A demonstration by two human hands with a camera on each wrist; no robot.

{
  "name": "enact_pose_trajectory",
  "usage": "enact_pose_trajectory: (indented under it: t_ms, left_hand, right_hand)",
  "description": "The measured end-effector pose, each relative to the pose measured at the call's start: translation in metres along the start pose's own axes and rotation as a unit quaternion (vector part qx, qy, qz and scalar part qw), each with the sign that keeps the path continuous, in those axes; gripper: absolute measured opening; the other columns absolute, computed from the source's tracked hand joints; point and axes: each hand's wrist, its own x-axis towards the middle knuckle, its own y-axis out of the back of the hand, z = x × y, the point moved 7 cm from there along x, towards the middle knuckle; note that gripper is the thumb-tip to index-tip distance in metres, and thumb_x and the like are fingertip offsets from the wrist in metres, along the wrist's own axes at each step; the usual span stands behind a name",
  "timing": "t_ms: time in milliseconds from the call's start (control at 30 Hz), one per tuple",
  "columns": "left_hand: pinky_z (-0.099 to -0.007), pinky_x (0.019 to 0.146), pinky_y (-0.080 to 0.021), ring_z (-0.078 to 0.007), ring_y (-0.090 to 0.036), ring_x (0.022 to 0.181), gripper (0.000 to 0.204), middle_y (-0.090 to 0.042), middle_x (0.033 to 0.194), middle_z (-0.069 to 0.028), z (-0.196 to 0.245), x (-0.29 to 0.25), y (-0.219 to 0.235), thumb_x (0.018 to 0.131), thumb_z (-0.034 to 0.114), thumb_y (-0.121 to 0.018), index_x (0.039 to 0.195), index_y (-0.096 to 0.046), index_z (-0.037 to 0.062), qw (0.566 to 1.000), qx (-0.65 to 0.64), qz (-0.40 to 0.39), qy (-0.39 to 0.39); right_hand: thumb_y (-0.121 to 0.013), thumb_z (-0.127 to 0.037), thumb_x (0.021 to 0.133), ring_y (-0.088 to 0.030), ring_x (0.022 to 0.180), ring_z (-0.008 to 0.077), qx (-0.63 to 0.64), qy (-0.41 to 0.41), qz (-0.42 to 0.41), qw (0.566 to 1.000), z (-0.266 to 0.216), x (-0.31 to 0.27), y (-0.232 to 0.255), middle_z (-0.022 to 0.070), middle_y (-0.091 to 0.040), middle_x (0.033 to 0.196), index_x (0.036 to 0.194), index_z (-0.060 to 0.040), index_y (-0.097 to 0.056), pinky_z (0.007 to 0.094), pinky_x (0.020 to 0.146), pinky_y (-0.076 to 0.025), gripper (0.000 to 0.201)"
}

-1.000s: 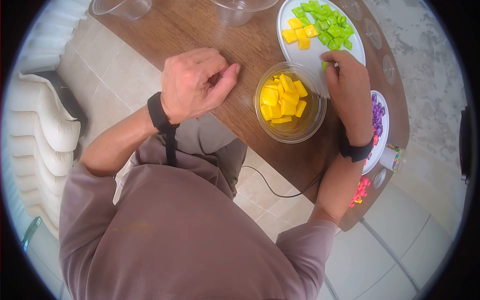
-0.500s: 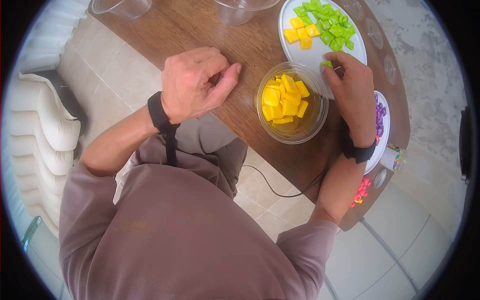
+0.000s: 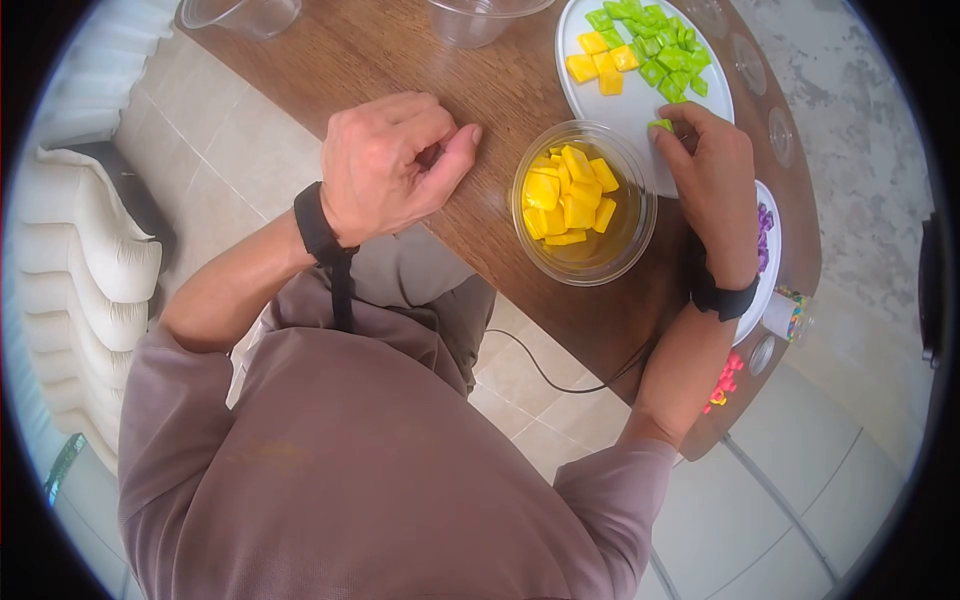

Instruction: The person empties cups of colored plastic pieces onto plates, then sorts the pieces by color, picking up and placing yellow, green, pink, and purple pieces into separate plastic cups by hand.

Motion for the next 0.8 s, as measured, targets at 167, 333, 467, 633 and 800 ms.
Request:
enact_pose_trajectory:
  t_ms: [167,333,467,633,800]
  left_hand:
    - [-0.0383,0.045,-0.040,-0.0266,-0.054,0.052,0.030,-0.052,0.059,-0.0063,-0.0005,0.0000,0.0004,0.083,0.013,-0.076,0.063,-0.055,0.0065,1.000,-0.001,-0.001,0.001]
    - [-0.0380,0.045,-0.040,-0.0259,-0.053,0.051,0.029,-0.052,0.058,-0.0058,-0.0001,0.0001,0.0004,0.083,0.013,-0.076,0.063,-0.056,0.0067,1.000,-0.001,-0.001,-0.001]
    - [-0.0376,0.044,-0.039,-0.0252,-0.053,0.050,0.030,-0.052,0.058,-0.0054,-0.0002,0.0002,0.0001,0.083,0.013,-0.077,0.063,-0.056,0.0067,1.000,-0.002,0.001,0.003]
    - [-0.0374,0.044,-0.039,-0.0246,-0.052,0.050,0.030,-0.052,0.058,-0.0048,-0.0002,0.0005,-0.0002,0.083,0.013,-0.077,0.063,-0.056,0.0069,1.000,-0.003,0.000,0.002]
    - [-0.0372,0.044,-0.039,-0.0243,-0.053,0.050,0.030,-0.052,0.058,-0.0047,0.0012,0.0011,0.0008,0.083,0.013,-0.077,0.063,-0.056,0.0069,1.000,0.001,-0.003,0.000]
  right_hand:
    - [-0.072,-0.013,0.086,-0.071,0.082,0.0360,-0.004,0.000,0.011,1.000,0.0049,0.0004,0.0014,0.0216,-0.073,0.088,0.104,0.0030,-0.073,0.0426,0.076,-0.055,0.024]
    - [-0.072,-0.013,0.086,-0.070,0.079,0.0359,0.001,-0.011,0.000,1.000,0.0027,0.0003,0.0005,0.0216,-0.072,0.086,0.103,0.0032,-0.073,0.0435,0.075,-0.054,0.024]
    - [-0.072,-0.013,0.086,-0.070,0.079,0.0358,0.005,-0.009,0.000,1.000,0.0041,0.0006,-0.0008,0.0214,-0.072,0.086,0.103,0.0033,-0.073,0.0431,0.075,-0.054,0.024]
    - [-0.072,-0.013,0.086,-0.070,0.077,0.0356,0.014,-0.002,0.003,1.000,0.0010,0.0005,-0.0018,0.0208,-0.071,0.084,0.103,0.0033,-0.073,0.0424,0.073,-0.054,0.023]
    - [-0.072,-0.012,0.087,-0.071,0.076,0.0333,0.032,0.003,-0.005,0.999,-0.0024,0.0000,-0.0034,0.0207,-0.072,0.084,0.104,0.0039,-0.073,0.0406,0.073,-0.054,0.023]
